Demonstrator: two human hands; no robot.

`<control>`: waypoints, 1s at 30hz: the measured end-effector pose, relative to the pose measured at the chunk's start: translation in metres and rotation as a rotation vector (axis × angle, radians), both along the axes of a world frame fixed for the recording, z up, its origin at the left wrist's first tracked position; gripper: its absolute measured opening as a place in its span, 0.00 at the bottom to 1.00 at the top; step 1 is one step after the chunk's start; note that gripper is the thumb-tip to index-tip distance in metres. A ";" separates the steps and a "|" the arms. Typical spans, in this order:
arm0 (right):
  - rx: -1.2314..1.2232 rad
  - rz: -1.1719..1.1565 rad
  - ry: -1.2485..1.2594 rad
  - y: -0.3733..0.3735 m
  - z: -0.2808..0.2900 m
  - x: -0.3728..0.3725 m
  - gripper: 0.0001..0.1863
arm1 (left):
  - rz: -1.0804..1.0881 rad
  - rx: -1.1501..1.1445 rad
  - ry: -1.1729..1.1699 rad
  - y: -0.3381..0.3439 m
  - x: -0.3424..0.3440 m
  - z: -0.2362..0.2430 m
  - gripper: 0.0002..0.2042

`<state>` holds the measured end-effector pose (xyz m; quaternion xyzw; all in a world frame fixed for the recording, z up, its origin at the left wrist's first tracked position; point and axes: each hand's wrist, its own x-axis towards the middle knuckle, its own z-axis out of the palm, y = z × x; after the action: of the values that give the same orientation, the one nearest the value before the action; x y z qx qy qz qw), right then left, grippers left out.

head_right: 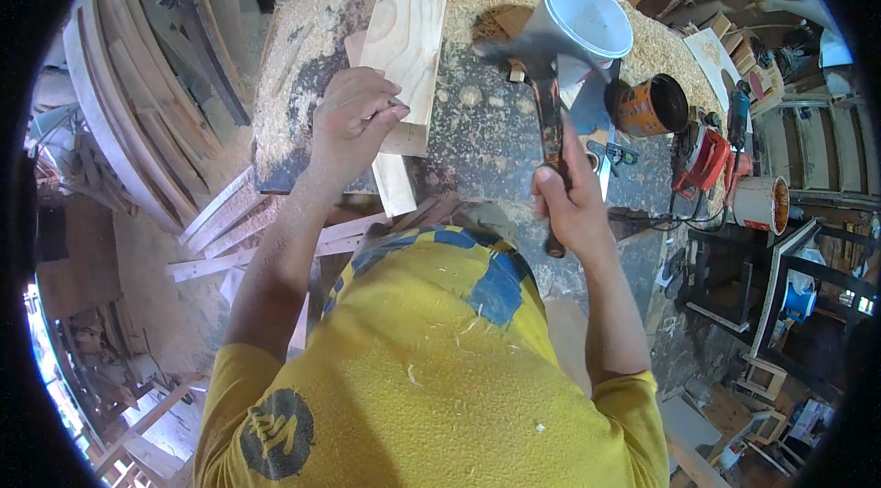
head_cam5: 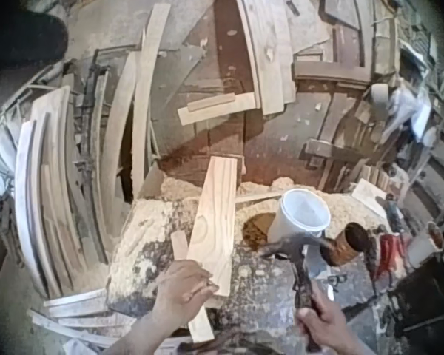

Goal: The person is measuring, marking, sawing, and hammering wood to assemble a project at a workbench.

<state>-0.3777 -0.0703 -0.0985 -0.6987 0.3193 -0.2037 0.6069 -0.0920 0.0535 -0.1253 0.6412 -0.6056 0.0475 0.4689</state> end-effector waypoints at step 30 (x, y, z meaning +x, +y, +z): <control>-0.621 -0.032 0.093 -0.014 0.071 0.015 0.31 | 0.012 0.103 -0.144 -0.017 -0.008 -0.024 0.27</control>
<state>-0.3629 -0.0844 -0.0271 -0.8540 0.2803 -0.2690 0.3461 -0.0996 0.0365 -0.1495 0.6630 -0.6354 0.0652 0.3904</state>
